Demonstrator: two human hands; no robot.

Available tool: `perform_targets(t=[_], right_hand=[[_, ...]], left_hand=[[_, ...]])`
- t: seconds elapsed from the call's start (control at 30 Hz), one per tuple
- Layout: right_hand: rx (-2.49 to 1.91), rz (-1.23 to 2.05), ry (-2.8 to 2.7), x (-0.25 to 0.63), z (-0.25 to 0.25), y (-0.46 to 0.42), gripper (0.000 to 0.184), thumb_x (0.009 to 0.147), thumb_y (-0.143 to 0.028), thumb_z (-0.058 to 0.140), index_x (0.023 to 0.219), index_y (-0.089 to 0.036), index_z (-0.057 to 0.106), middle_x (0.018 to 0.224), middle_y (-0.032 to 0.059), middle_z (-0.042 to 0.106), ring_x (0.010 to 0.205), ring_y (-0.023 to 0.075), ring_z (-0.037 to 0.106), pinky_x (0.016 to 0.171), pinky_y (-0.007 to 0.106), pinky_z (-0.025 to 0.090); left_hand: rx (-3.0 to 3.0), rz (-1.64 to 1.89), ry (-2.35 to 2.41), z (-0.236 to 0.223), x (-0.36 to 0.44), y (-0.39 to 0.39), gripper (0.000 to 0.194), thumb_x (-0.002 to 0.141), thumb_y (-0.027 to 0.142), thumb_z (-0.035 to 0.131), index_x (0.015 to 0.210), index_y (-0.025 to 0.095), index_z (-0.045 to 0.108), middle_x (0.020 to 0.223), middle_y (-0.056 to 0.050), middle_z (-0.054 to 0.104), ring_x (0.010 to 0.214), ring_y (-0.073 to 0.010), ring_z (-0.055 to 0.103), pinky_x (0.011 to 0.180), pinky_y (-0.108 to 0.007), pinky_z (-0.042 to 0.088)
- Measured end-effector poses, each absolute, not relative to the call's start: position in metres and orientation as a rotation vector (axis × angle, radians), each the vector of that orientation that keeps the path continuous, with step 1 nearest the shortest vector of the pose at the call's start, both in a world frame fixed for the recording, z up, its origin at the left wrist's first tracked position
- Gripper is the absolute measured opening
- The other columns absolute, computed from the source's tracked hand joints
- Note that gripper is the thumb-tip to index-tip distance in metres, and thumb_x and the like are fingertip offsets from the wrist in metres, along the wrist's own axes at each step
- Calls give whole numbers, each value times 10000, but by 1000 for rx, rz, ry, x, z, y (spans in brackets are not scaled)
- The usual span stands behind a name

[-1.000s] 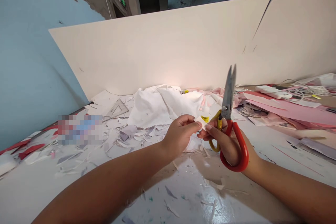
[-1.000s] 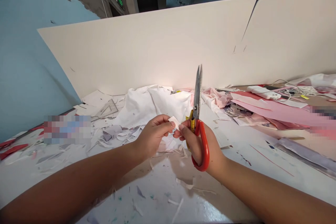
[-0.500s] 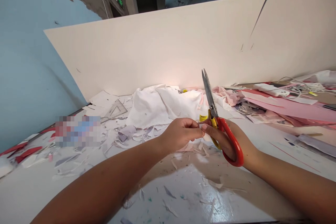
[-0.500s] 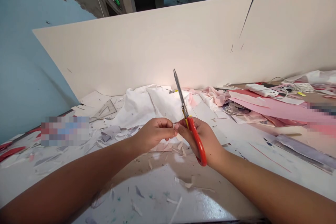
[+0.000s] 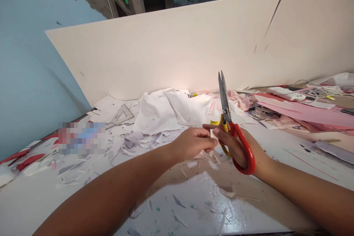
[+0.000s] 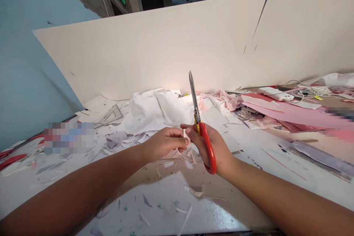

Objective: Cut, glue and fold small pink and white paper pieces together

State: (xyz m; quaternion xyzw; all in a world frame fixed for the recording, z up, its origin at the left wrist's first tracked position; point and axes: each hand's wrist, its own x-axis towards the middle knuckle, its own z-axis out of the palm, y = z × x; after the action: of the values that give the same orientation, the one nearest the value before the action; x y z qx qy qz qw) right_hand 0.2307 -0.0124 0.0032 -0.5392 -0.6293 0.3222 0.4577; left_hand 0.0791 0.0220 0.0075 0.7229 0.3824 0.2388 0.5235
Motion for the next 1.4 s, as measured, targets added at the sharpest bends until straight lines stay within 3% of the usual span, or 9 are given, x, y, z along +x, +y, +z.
perform_targets(t=[0.27, 0.53, 0.73, 0.9, 1.1, 1.2, 1.4], right_hand=[[-1403, 760, -1536, 232, 3, -11, 352, 781, -423, 427, 903, -172, 643, 813, 55, 648, 751, 215, 555, 738, 350, 407], [-1360, 685, -1611, 232, -1, -8, 234, 782, -365, 436, 631, -194, 490, 585, -17, 493, 575, 135, 432, 568, 272, 368], [-1370, 584, -1597, 231, -1, -10, 313, 786, -415, 461, 570, -203, 381, 501, -50, 374, 476, 102, 348, 471, 241, 316], [-1343, 645, -1551, 230, -5, -10, 305, 768, -428, 493, 579, -201, 416, 494, -48, 396, 458, 98, 346, 461, 238, 340], [-1089, 815, -1389, 233, -6, -8, 252, 746, -433, 514, 640, -214, 446, 623, -2, 488, 611, 153, 500, 597, 276, 450], [-1192, 725, -1484, 233, -1, -12, 198, 717, -398, 542, 676, -207, 505, 615, -2, 508, 594, 157, 496, 570, 274, 429], [-1264, 590, -1575, 230, 3, -19, 169, 726, -352, 512, 651, -204, 482, 504, -54, 407, 475, 108, 389, 468, 235, 340]], left_hand=[[1692, 581, 851, 2, 77, 28, 252, 668, 415, 599, 661, 163, 583, 608, 4, 540, 546, -90, 456, 553, -224, 365], [1722, 637, 762, 5, 77, 26, 261, 685, 362, 591, 547, 158, 504, 592, 8, 504, 597, -103, 487, 568, -224, 390], [1787, 768, 872, 10, 79, 22, 176, 714, 347, 561, 713, 172, 582, 718, 0, 572, 651, -104, 528, 626, -230, 415], [1778, 893, 866, 4, 81, 23, 181, 720, 353, 570, 729, 172, 569, 684, 4, 564, 637, -106, 539, 631, -239, 424], [1779, 977, 834, 6, 79, 22, 172, 733, 326, 562, 668, 168, 553, 669, 2, 578, 633, -101, 529, 640, -227, 432], [1838, 1002, 853, 6, 79, 20, 165, 741, 323, 554, 675, 172, 568, 678, 4, 583, 648, -104, 525, 635, -219, 431], [1927, 968, 827, 4, 80, 15, 212, 775, 336, 514, 672, 170, 595, 747, -16, 611, 702, -123, 548, 641, -221, 436]])
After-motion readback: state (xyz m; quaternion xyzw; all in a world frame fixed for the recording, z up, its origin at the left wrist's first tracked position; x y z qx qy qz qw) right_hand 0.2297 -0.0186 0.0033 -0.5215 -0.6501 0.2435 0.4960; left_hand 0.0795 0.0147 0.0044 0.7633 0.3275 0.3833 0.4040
